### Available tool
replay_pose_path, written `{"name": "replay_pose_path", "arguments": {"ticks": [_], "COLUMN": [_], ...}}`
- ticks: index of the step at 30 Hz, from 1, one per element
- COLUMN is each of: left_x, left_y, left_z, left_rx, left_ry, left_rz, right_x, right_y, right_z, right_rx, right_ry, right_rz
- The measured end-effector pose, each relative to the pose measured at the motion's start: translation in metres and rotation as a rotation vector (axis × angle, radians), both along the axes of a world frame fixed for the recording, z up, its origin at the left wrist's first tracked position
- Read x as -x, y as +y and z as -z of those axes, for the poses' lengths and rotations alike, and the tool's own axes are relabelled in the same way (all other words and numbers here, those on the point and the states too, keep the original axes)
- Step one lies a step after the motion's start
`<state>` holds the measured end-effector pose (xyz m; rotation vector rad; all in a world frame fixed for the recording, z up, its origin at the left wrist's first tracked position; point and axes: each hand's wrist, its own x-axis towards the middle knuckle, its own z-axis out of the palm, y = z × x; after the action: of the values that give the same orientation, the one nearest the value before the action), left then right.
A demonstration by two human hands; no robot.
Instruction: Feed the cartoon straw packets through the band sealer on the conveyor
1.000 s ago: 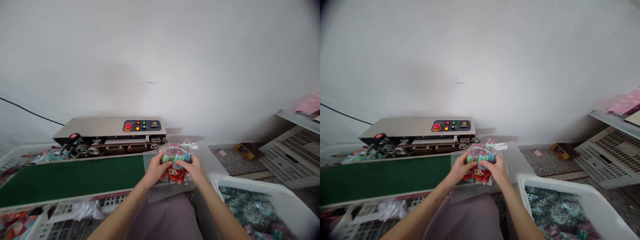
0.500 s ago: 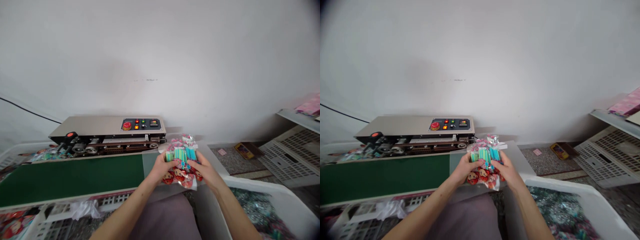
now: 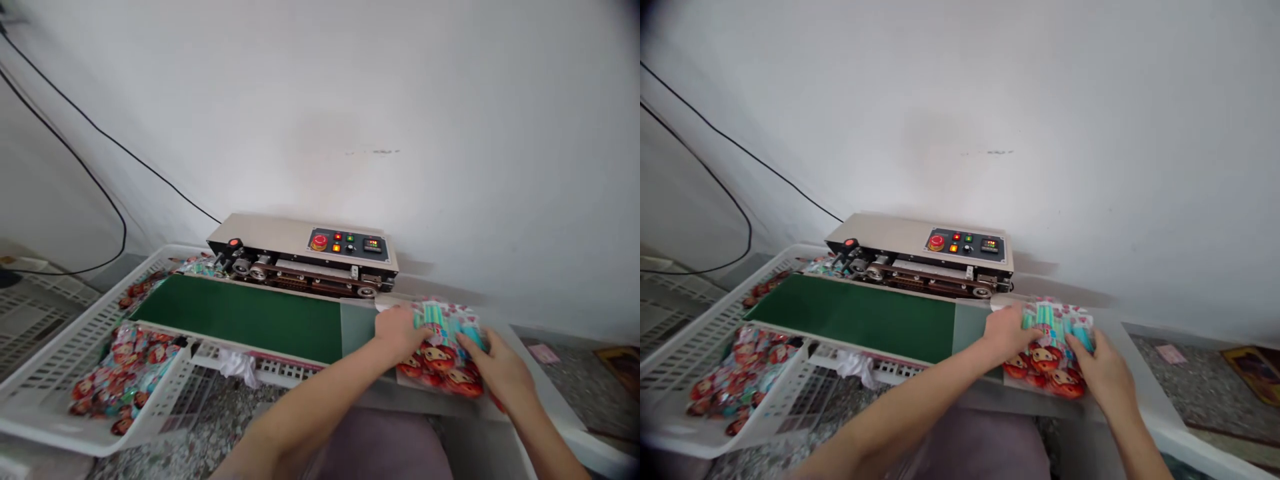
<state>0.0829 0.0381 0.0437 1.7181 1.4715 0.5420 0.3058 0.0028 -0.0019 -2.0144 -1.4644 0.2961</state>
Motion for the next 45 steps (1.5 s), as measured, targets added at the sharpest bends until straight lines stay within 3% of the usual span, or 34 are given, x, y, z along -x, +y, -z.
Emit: {"name": "replay_pose_path", "arguments": {"ticks": [4, 7, 9, 11, 15, 17, 20, 22, 27, 38, 45], "left_x": [0.018, 0.032, 0.040, 0.046, 0.053, 0.054, 0.056, 0.057, 0.062, 0.080, 0.117], "left_y": [-0.012, -0.026, -0.035, -0.041, -0.046, -0.046, -0.047, -0.047, -0.043, -0.044, -0.044], "left_z": [-0.005, -0.003, 0.002, 0.011, 0.034, 0.046, 0.059, 0.062, 0.058, 0.051, 0.049], "left_rx": [-0.058, -0.120, -0.246, -0.404, -0.613, -0.668, -0.719, -0.741, -0.726, -0.673, -0.635], "left_ry": [0.114, 0.124, 0.211, 0.334, 0.425, 0.456, 0.527, 0.564, 0.589, 0.610, 0.658], "left_rz": [-0.002, 0.026, 0.064, 0.154, 0.462, 0.512, 0.474, 0.447, 0.413, 0.346, 0.266], "right_x": [0.005, 0.009, 0.009, 0.013, 0.041, 0.063, 0.091, 0.102, 0.107, 0.133, 0.151], "right_y": [-0.009, -0.019, -0.024, -0.028, -0.037, -0.040, -0.040, -0.040, -0.042, -0.048, -0.047], "right_z": [-0.004, -0.015, -0.024, -0.033, -0.045, -0.044, -0.040, -0.038, -0.041, -0.032, -0.036], "right_rx": [0.028, 0.075, 0.109, 0.117, 0.067, 0.061, 0.110, 0.146, 0.135, 0.137, 0.112], "right_ry": [-0.215, -0.239, -0.247, -0.306, -0.517, -0.586, -0.648, -0.684, -0.733, -0.624, -0.598], "right_rz": [-0.061, -0.061, -0.093, -0.132, -0.197, -0.294, -0.407, -0.391, -0.311, -0.408, -0.448]}}
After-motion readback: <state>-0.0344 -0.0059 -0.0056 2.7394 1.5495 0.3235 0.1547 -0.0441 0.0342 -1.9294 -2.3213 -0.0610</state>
